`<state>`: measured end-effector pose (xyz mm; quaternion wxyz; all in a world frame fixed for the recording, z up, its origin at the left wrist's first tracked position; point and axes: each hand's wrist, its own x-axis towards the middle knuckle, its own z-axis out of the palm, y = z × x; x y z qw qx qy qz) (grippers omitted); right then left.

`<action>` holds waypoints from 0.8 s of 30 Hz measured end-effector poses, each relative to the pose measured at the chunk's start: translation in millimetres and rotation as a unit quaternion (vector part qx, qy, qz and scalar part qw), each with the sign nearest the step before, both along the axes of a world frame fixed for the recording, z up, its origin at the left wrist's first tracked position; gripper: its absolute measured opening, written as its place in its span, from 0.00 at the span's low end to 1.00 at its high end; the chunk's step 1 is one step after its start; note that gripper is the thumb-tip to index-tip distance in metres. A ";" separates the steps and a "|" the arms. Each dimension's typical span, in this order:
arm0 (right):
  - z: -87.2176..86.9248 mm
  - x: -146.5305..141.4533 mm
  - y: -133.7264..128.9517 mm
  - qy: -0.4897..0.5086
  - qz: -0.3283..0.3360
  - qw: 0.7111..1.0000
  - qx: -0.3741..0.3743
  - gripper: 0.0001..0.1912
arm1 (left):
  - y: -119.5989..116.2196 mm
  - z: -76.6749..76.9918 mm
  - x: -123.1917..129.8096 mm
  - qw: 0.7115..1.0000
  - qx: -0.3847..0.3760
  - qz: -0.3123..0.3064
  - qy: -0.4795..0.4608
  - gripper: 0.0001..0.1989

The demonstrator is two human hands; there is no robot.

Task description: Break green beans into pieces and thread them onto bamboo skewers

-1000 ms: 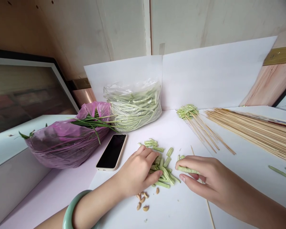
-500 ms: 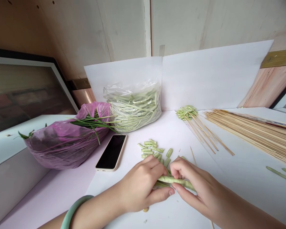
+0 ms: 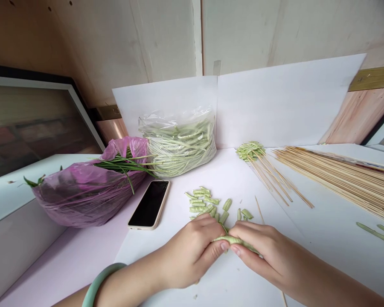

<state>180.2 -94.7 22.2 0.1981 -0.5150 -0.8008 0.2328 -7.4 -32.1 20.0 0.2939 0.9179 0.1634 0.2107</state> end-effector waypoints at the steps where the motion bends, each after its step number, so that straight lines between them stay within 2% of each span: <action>1: -0.1 -0.4 -0.4 -0.005 0.002 1.000 -0.003 0.12 | -0.6 -0.4 -0.1 1.000 -0.008 0.005 0.002 0.13; 4: -1.7 -1.5 -1.0 -0.021 -0.002 1.000 -0.008 0.11 | -2.1 -1.6 -0.3 1.000 -0.023 0.005 0.010 0.14; 7: -2.1 -0.8 -0.8 -0.004 0.004 1.000 -0.013 0.11 | -1.8 -2.3 -0.3 0.999 -0.042 -0.015 -0.003 0.19; 10: 0.8 2.1 -0.5 0.074 0.047 0.994 -0.068 0.15 | 0.7 -2.0 -1.1 0.988 -0.135 -0.062 -0.032 0.23; 14: 7.8 1.7 -2.7 0.150 0.130 0.968 -0.155 0.19 | 4.2 -0.8 -1.8 0.935 -0.306 -0.180 0.006 0.25; 18: 15.0 -7.0 -9.9 0.149 0.182 0.955 -0.181 0.22 | 3.3 -0.7 0.2 0.885 -0.392 -0.244 0.050 0.31; 20: 18.5 -6.9 -13.3 0.153 0.182 0.950 -0.201 0.24 | 2.3 -1.0 0.1 0.868 -0.420 -0.257 0.062 0.33; 22: 21.3 1.2 -15.0 0.187 0.157 0.951 -0.189 0.26 | 2.3 -1.6 -1.7 0.850 -0.450 -0.270 0.058 0.33; 24: 22.3 15.7 -13.9 0.233 0.081 0.962 -0.115 0.27 | 3.5 -3.1 -4.4 0.830 -0.486 -0.271 0.018 0.31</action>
